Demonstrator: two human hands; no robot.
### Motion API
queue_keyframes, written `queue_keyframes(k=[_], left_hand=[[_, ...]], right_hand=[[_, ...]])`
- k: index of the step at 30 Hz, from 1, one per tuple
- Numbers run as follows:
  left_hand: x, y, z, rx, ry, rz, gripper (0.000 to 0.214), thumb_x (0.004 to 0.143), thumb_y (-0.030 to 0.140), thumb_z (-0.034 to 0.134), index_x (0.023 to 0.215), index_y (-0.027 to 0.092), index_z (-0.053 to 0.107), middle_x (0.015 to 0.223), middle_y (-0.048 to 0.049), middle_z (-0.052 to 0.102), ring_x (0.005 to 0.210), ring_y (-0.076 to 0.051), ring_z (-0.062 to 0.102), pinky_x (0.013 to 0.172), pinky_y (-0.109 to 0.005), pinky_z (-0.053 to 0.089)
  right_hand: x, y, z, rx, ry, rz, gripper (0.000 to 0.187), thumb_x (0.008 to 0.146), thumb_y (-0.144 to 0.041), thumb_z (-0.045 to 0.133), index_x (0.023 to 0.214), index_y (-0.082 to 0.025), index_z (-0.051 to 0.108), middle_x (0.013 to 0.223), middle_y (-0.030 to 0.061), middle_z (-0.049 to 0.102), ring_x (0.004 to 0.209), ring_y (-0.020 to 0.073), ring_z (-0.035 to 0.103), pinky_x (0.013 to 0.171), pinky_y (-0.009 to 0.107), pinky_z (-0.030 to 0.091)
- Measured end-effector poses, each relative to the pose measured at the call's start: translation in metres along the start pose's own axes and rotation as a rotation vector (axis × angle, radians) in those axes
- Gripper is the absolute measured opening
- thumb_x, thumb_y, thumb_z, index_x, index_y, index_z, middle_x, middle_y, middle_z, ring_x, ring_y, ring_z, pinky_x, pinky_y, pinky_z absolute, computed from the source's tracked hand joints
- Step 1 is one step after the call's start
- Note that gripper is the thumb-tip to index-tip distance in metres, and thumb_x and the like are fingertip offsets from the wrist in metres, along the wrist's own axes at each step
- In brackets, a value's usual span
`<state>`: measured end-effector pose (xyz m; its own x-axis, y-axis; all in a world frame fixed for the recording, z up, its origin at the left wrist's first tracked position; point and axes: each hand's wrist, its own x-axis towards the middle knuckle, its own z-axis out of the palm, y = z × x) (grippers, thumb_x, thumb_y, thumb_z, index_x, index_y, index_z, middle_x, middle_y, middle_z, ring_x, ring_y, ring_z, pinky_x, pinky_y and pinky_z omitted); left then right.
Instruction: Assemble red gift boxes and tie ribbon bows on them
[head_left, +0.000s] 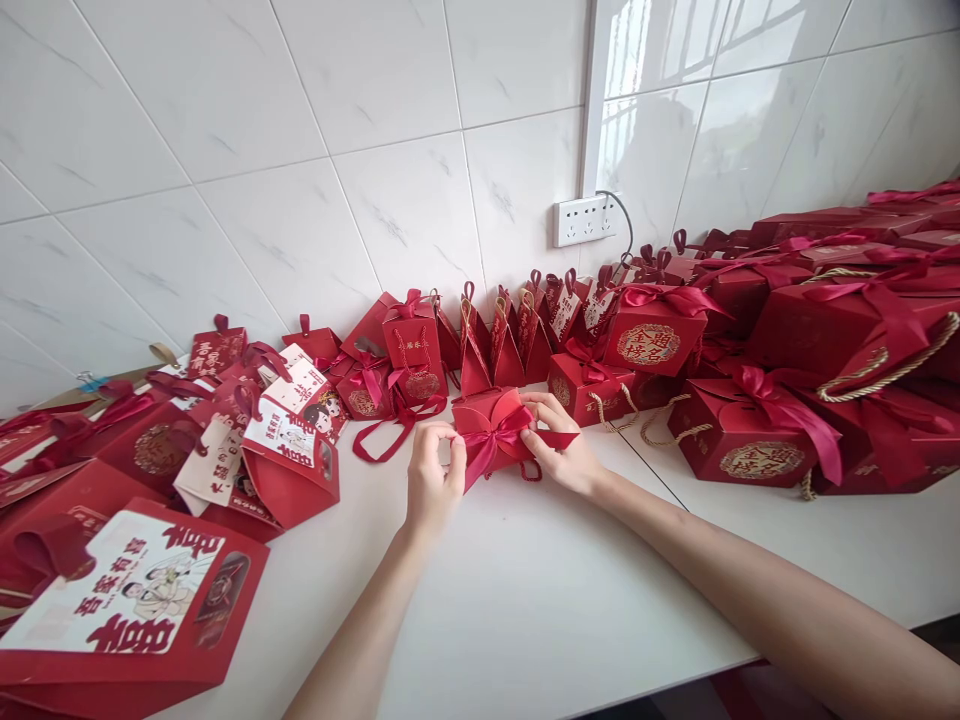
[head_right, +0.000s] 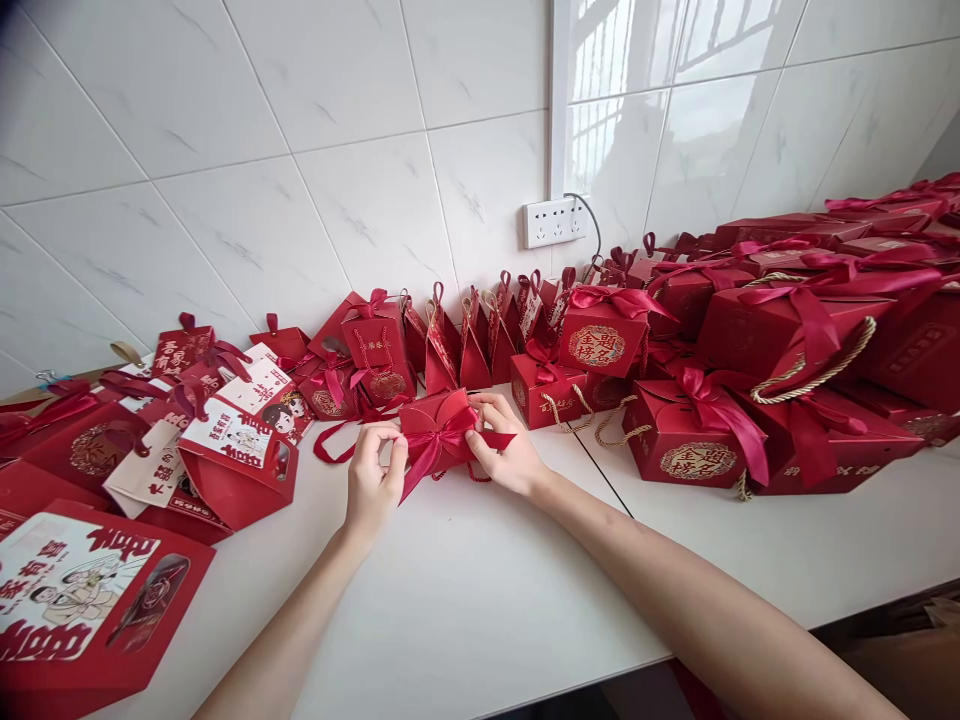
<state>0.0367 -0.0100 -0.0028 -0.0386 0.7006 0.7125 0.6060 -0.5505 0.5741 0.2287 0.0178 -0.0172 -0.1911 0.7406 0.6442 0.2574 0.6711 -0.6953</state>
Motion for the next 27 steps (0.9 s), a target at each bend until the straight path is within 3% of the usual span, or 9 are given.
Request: queue_keyframes(k=[7, 15, 22, 27], left_hand=[[0.0006, -0.0054, 0.0018, -0.019, 0.031, -0.025, 0.007, 0.086, 0.025, 0.047, 0.080, 0.021, 0.048, 0.084, -0.0037, 0.055, 0.082, -0.015, 0.057, 0.057, -0.022, 0.047], [0.0008, -0.0070, 0.0023, -0.051, 0.032, -0.057, 0.007, 0.085, 0.026, 0.049, 0.081, 0.021, 0.050, 0.088, -0.0044, 0.055, 0.087, -0.017, 0.057, 0.062, -0.025, 0.049], [0.0005, -0.0055, 0.0025, -0.085, 0.036, -0.149, 0.011, 0.084, 0.030, 0.049, 0.090, 0.020, 0.051, 0.093, -0.0060, 0.060, 0.091, -0.018, 0.060, 0.067, -0.027, 0.051], [0.0027, 0.0005, -0.0002, -0.108, 0.039, -0.225, 0.019, 0.089, 0.037, 0.042, 0.089, 0.021, 0.052, 0.088, -0.0044, 0.062, 0.081, -0.016, 0.061, 0.070, -0.028, 0.051]], right_hand=[[-0.0005, -0.0002, -0.0002, 0.005, -0.003, -0.004, 0.017, 0.085, -0.025, 0.048, 0.070, -0.021, 0.041, 0.116, 0.0108, 0.052, 0.108, 0.0249, 0.054, 0.091, 0.044, 0.044], [-0.0008, 0.0029, -0.0001, 0.051, -0.027, -0.047, 0.016, 0.083, -0.019, 0.047, 0.069, -0.021, 0.040, 0.118, 0.0121, 0.049, 0.112, 0.0250, 0.052, 0.091, 0.043, 0.044], [-0.0003, 0.0047, 0.0005, 0.043, -0.024, -0.052, 0.016, 0.083, -0.020, 0.048, 0.069, -0.021, 0.040, 0.116, 0.0116, 0.050, 0.111, 0.0243, 0.053, 0.091, 0.044, 0.044], [-0.0001, 0.0035, 0.0004, 0.036, -0.019, -0.051, 0.016, 0.083, -0.020, 0.048, 0.069, -0.021, 0.040, 0.116, 0.0122, 0.050, 0.111, 0.0245, 0.053, 0.092, 0.045, 0.044]])
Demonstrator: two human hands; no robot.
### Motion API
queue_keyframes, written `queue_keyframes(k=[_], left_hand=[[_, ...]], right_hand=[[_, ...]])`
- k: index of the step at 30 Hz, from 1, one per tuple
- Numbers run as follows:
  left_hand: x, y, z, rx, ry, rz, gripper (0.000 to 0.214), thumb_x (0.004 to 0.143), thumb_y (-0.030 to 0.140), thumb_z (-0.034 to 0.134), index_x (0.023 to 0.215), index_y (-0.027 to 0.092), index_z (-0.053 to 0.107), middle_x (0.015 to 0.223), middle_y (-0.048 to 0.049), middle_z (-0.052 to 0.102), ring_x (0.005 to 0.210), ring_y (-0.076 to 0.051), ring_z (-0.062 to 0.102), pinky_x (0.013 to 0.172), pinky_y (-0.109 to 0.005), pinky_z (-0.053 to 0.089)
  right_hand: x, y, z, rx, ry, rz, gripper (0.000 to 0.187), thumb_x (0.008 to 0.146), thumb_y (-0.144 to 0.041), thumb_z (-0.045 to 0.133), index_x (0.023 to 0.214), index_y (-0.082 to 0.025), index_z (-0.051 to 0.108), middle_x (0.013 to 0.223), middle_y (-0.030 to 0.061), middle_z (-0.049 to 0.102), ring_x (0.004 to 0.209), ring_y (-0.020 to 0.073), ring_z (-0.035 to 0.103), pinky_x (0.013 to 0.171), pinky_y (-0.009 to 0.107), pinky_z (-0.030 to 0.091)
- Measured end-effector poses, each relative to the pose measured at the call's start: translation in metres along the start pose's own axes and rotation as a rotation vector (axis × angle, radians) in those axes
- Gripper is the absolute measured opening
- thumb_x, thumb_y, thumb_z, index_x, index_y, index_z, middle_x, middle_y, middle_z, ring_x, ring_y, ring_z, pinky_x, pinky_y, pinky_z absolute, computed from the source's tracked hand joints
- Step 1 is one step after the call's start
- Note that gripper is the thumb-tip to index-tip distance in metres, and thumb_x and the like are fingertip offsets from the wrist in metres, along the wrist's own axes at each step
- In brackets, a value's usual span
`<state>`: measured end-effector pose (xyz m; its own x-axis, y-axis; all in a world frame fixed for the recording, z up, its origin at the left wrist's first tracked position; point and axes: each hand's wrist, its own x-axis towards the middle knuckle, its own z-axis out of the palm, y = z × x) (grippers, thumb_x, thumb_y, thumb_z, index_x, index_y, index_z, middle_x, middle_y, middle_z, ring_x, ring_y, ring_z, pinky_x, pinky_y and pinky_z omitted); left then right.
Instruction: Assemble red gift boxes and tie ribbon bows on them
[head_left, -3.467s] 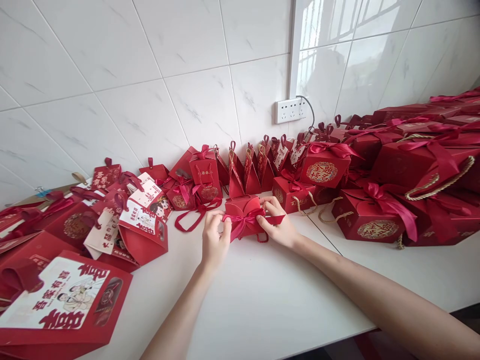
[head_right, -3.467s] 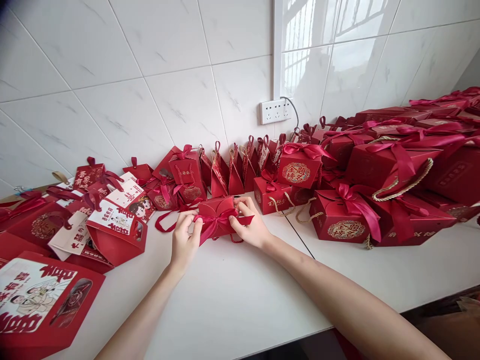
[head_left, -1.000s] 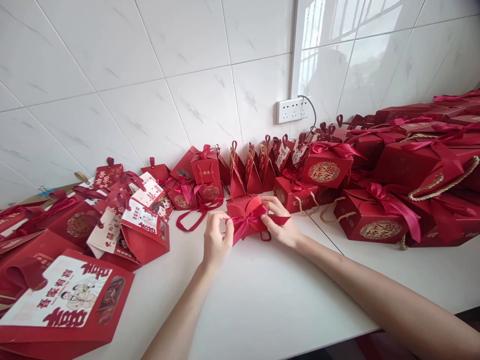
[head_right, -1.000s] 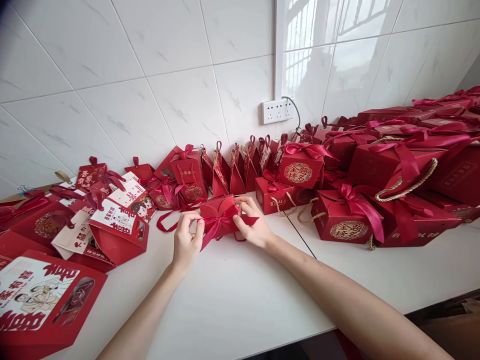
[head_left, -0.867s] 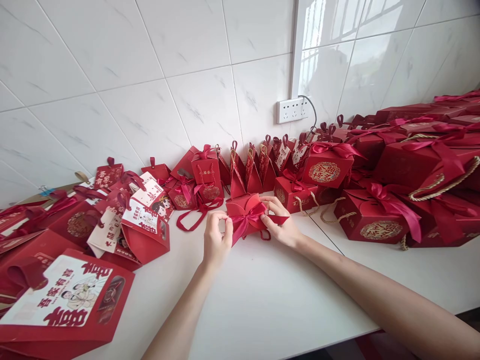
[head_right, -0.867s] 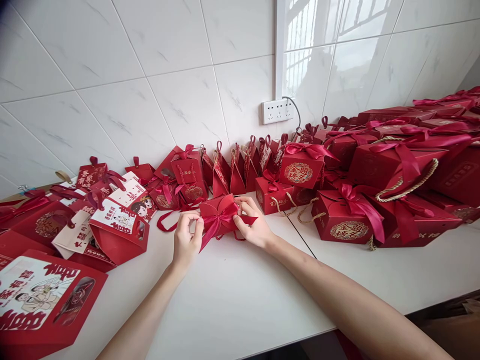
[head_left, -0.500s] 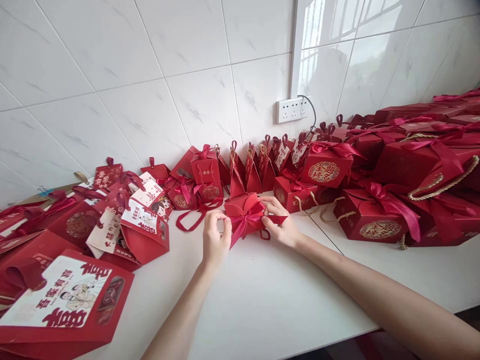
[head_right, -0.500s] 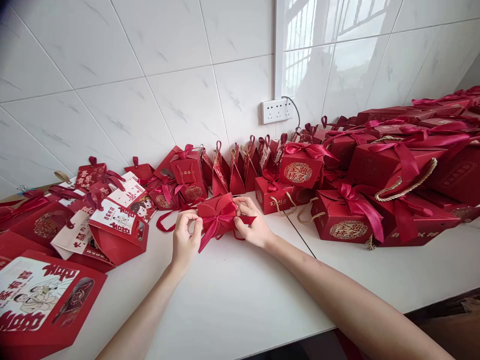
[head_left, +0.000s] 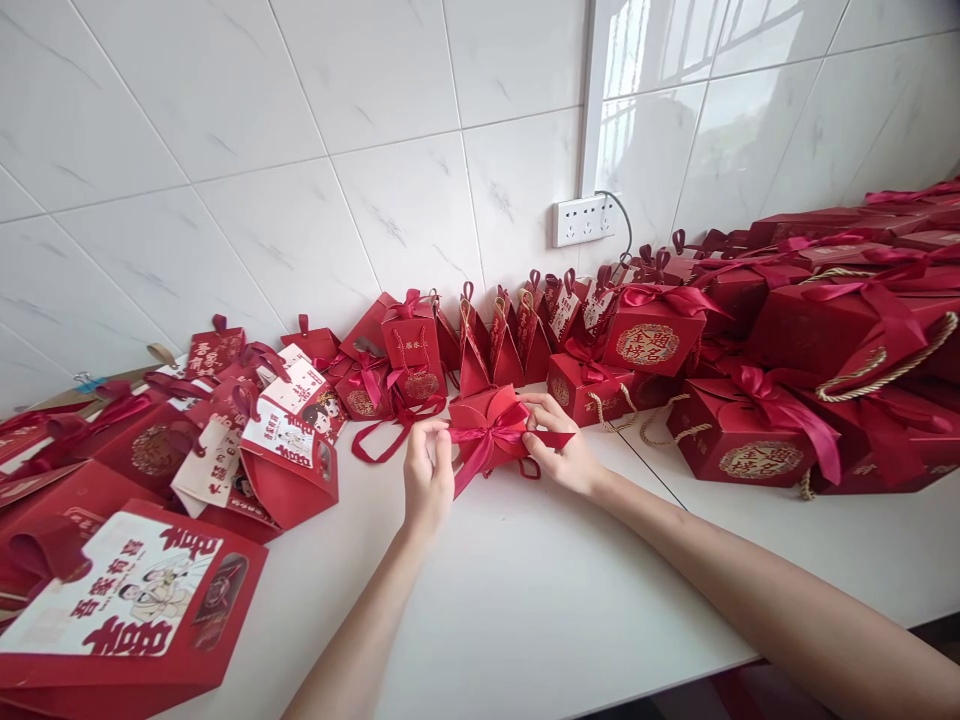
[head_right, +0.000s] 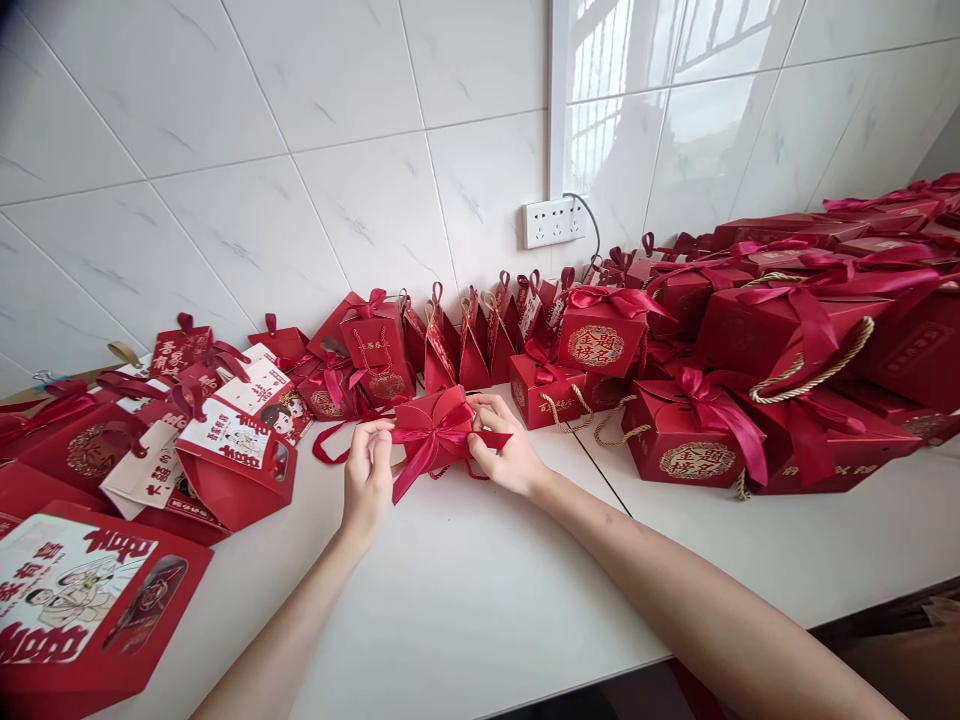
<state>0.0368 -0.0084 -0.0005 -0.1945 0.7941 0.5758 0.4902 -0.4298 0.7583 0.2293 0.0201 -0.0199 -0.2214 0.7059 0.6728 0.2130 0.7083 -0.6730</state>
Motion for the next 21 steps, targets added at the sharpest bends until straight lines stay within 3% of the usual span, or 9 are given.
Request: queue_keyframes(k=[6, 21], left_hand=[[0.0012, -0.0005, 0.0012, -0.026, -0.005, -0.017, 0.022, 0.083, 0.042, 0.052, 0.082, 0.020, 0.053, 0.087, -0.0040, 0.061, 0.085, -0.017, 0.060, 0.082, -0.031, 0.049], [0.0017, -0.0032, 0.0022, -0.011, 0.001, -0.022, 0.019, 0.084, 0.039, 0.050, 0.078, 0.020, 0.054, 0.084, -0.0043, 0.062, 0.084, -0.017, 0.060, 0.081, -0.033, 0.050]], right_hand=[[0.0003, -0.0002, -0.0002, -0.004, -0.002, -0.011, 0.016, 0.083, -0.021, 0.048, 0.069, -0.021, 0.040, 0.115, 0.0121, 0.051, 0.109, 0.0243, 0.054, 0.090, 0.044, 0.045], [0.0002, -0.0009, 0.0001, -0.004, 0.003, -0.004, 0.015, 0.081, -0.019, 0.048, 0.069, -0.022, 0.039, 0.114, 0.0122, 0.051, 0.109, 0.0242, 0.054, 0.089, 0.043, 0.046]])
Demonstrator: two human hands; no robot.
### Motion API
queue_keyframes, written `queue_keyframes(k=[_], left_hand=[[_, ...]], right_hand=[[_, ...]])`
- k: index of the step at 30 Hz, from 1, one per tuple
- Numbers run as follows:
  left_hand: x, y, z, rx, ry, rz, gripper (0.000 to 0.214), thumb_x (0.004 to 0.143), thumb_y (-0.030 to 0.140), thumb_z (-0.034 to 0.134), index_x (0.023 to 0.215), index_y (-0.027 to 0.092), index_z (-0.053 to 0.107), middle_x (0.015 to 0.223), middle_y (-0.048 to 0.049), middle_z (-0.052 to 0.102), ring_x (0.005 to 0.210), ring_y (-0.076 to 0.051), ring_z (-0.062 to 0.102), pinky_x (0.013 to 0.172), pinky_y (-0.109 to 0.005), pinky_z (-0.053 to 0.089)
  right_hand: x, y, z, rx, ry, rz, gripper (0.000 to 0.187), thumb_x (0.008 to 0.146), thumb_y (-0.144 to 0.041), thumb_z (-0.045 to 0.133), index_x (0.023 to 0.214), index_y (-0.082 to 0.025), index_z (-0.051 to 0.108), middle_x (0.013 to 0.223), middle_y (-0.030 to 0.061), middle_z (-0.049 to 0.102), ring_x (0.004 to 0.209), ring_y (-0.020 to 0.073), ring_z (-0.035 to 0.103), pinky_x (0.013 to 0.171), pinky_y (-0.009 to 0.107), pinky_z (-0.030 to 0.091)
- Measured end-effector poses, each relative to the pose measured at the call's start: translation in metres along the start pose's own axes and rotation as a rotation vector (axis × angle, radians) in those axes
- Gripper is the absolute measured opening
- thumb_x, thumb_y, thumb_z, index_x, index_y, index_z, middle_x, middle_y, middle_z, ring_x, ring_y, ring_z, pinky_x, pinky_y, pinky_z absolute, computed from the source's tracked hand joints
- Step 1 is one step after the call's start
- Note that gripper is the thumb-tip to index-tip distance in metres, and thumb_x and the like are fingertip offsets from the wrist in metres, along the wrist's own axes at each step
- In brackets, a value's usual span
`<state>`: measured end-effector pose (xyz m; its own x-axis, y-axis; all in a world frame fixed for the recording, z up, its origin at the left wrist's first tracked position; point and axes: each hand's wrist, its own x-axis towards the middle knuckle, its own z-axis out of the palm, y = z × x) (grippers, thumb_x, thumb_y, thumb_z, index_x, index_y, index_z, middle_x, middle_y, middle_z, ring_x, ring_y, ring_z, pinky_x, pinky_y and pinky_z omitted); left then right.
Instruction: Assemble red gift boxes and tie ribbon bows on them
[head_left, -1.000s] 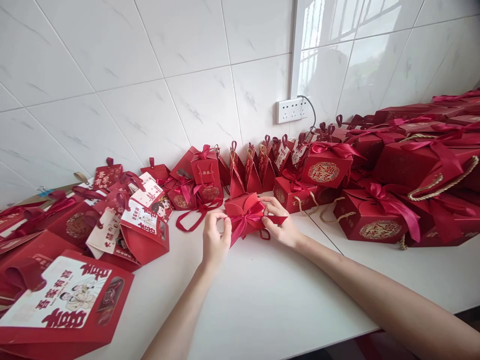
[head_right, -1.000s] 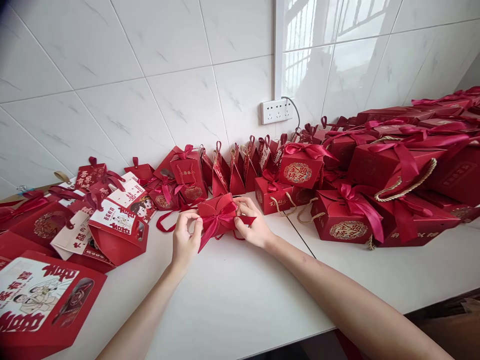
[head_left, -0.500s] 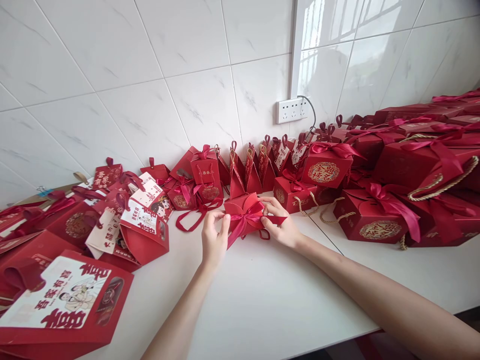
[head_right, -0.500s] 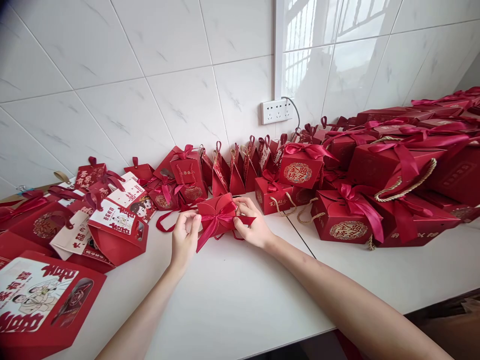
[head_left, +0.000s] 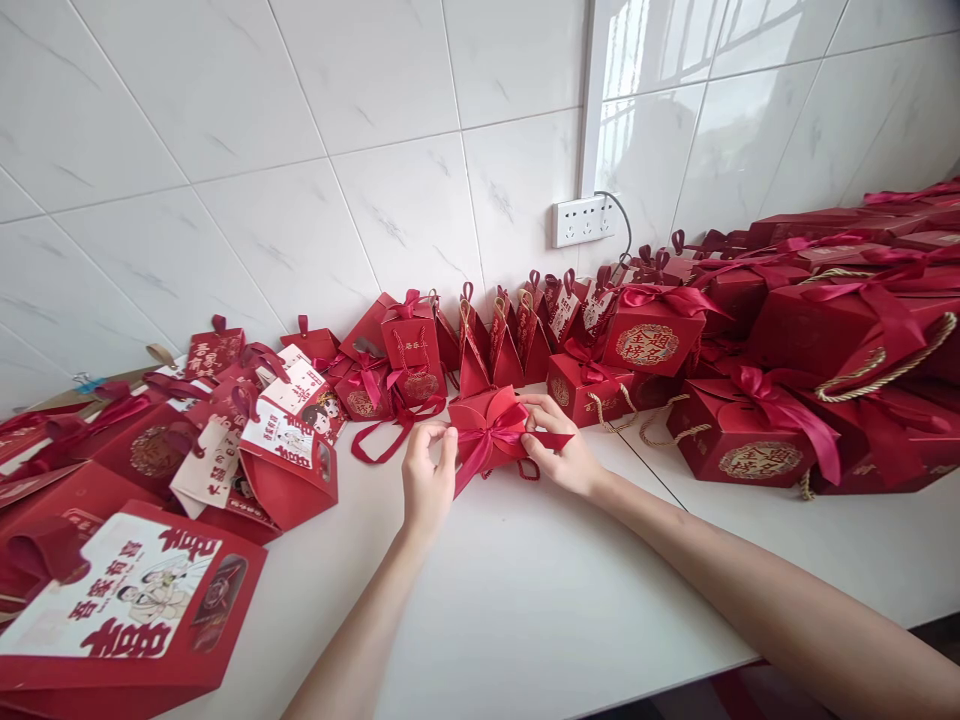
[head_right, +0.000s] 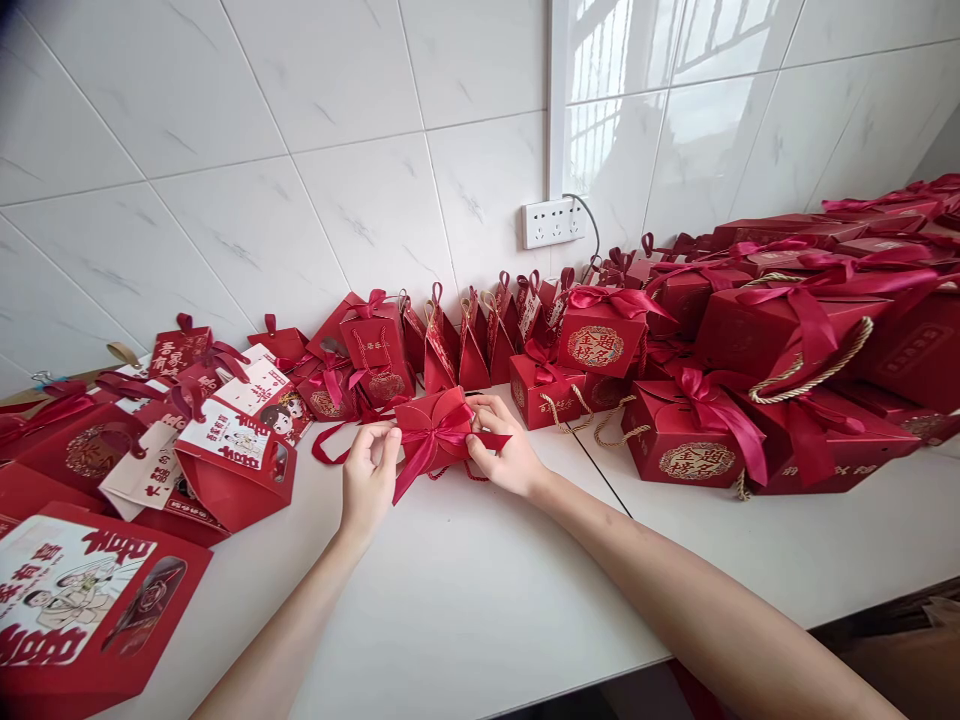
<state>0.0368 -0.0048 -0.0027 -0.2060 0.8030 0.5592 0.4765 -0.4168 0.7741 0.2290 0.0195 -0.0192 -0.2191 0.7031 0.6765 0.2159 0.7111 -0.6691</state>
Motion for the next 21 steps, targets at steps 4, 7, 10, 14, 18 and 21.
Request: queue_keyframes(k=[4, 7, 10, 14, 18, 21], left_hand=[[0.0001, 0.0000, -0.0001, 0.006, 0.002, 0.012, 0.020, 0.084, 0.039, 0.050, 0.077, 0.021, 0.053, 0.083, -0.0039, 0.062, 0.083, -0.017, 0.060, 0.081, -0.032, 0.050], [-0.0001, 0.0002, -0.0003, 0.010, 0.005, 0.020, 0.021, 0.084, 0.040, 0.050, 0.077, 0.021, 0.053, 0.082, -0.0037, 0.061, 0.083, -0.017, 0.060, 0.080, -0.032, 0.050], [-0.0002, 0.0007, -0.0006, 0.012, 0.004, 0.029, 0.021, 0.084, 0.040, 0.050, 0.077, 0.021, 0.054, 0.082, -0.0036, 0.061, 0.083, -0.017, 0.060, 0.081, -0.032, 0.050], [-0.0002, 0.0009, -0.0006, 0.015, -0.001, 0.034, 0.020, 0.084, 0.039, 0.050, 0.077, 0.021, 0.054, 0.082, -0.0037, 0.061, 0.083, -0.017, 0.059, 0.082, -0.032, 0.049], [-0.0001, 0.0005, -0.0004, 0.013, -0.003, 0.039, 0.020, 0.085, 0.038, 0.050, 0.077, 0.021, 0.054, 0.083, -0.0038, 0.061, 0.083, -0.017, 0.059, 0.081, -0.032, 0.049], [-0.0002, 0.0003, -0.0005, 0.011, -0.006, 0.038, 0.019, 0.084, 0.038, 0.050, 0.077, 0.021, 0.054, 0.082, -0.0036, 0.061, 0.083, -0.017, 0.059, 0.081, -0.032, 0.049]], right_hand=[[0.0003, -0.0003, 0.0002, 0.001, -0.001, 0.005, 0.015, 0.081, -0.019, 0.048, 0.069, -0.022, 0.039, 0.114, 0.0120, 0.051, 0.109, 0.0238, 0.053, 0.089, 0.043, 0.046], [0.0005, -0.0007, 0.0002, 0.005, -0.002, 0.013, 0.015, 0.080, -0.018, 0.047, 0.068, -0.022, 0.038, 0.114, 0.0121, 0.051, 0.108, 0.0241, 0.054, 0.089, 0.044, 0.046], [0.0007, -0.0010, 0.0002, 0.012, -0.004, 0.016, 0.015, 0.079, -0.018, 0.047, 0.068, -0.022, 0.038, 0.114, 0.0121, 0.051, 0.109, 0.0248, 0.053, 0.089, 0.045, 0.046], [0.0008, -0.0013, -0.0001, 0.013, -0.007, 0.023, 0.016, 0.079, -0.017, 0.047, 0.068, -0.022, 0.037, 0.114, 0.0125, 0.051, 0.109, 0.0250, 0.053, 0.090, 0.045, 0.046], [0.0009, -0.0013, -0.0004, 0.007, -0.009, 0.021, 0.016, 0.079, -0.017, 0.048, 0.067, -0.022, 0.038, 0.114, 0.0116, 0.052, 0.108, 0.0243, 0.053, 0.090, 0.045, 0.046], [0.0009, -0.0012, -0.0004, 0.006, -0.007, 0.018, 0.016, 0.079, -0.017, 0.047, 0.067, -0.022, 0.038, 0.114, 0.0116, 0.052, 0.108, 0.0244, 0.053, 0.090, 0.045, 0.046]])
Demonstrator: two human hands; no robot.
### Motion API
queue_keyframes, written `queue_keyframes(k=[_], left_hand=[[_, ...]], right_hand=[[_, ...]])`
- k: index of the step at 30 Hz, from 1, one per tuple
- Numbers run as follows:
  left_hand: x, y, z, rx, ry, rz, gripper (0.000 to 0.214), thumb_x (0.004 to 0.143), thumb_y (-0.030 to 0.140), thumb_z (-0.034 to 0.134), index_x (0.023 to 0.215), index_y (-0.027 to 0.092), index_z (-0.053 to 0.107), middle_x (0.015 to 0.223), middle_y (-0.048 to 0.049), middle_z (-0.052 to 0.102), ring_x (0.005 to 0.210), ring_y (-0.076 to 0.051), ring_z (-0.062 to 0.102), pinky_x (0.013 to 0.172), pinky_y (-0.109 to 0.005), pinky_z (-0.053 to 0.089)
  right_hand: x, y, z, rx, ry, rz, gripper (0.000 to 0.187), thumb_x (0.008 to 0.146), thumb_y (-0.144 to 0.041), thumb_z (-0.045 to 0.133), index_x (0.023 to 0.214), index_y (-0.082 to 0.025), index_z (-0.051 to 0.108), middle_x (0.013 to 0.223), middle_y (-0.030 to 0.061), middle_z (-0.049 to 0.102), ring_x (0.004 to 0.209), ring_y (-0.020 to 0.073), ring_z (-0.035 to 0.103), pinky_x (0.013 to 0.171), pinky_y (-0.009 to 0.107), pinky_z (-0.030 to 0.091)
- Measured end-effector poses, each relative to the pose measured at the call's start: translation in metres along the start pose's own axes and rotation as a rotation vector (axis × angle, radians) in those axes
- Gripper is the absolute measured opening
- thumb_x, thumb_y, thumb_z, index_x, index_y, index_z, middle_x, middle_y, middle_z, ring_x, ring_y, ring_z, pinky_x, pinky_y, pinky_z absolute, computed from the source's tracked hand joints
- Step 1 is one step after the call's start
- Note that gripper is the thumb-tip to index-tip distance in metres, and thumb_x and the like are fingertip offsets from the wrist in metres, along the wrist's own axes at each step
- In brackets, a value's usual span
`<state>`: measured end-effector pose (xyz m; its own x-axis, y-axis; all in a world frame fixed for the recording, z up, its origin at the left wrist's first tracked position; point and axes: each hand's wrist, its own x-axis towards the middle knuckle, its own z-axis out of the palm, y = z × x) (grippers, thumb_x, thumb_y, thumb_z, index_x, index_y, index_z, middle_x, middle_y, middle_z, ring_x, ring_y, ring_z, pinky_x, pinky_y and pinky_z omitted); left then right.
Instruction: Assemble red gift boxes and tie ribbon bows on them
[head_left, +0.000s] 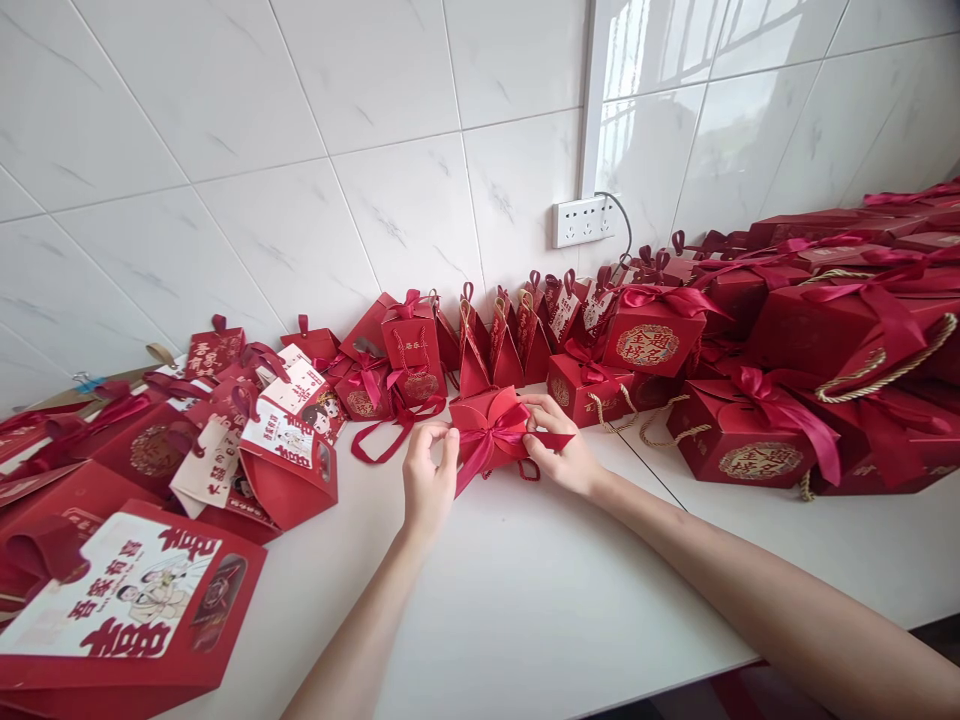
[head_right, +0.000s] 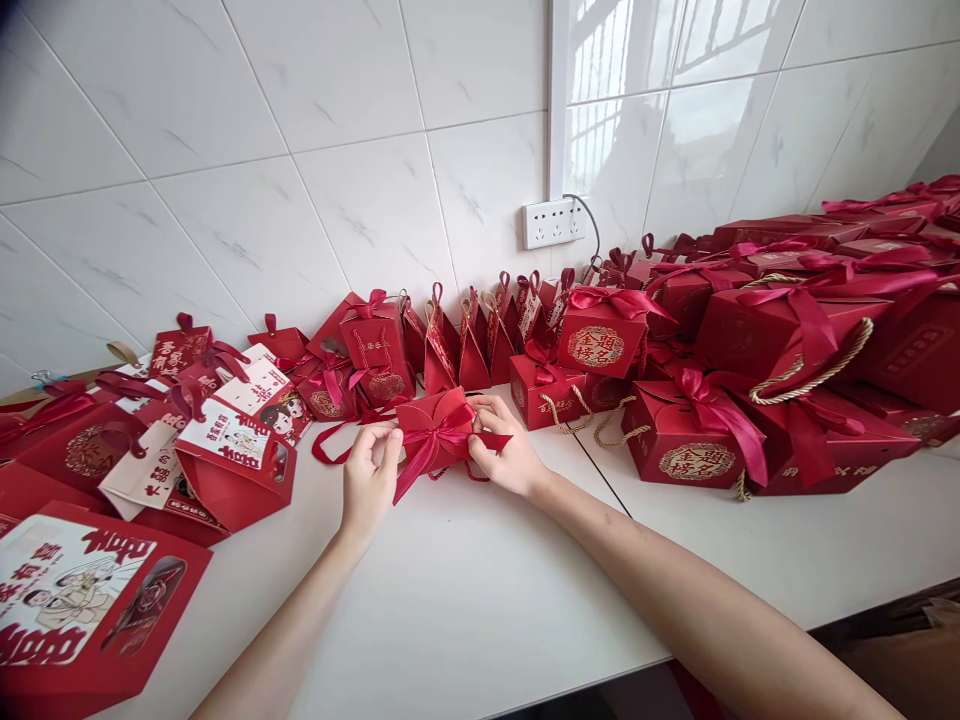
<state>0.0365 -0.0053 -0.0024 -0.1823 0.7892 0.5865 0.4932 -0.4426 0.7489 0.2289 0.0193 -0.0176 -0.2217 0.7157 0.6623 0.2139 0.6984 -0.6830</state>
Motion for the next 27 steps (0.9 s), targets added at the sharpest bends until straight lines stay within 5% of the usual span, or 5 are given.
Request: queue_keyframes(k=[27], left_hand=[[-0.0003, -0.0004, -0.0002, -0.010, 0.006, 0.001, 0.020, 0.085, 0.040, 0.049, 0.078, 0.021, 0.052, 0.085, -0.0043, 0.060, 0.085, -0.017, 0.059, 0.082, -0.032, 0.049]], right_hand=[[-0.0003, 0.0021, -0.0006, 0.001, -0.026, 0.004, 0.011, 0.075, -0.013, 0.043, 0.069, -0.022, 0.039, 0.115, 0.0114, 0.050, 0.111, 0.0245, 0.052, 0.092, 0.045, 0.046]])
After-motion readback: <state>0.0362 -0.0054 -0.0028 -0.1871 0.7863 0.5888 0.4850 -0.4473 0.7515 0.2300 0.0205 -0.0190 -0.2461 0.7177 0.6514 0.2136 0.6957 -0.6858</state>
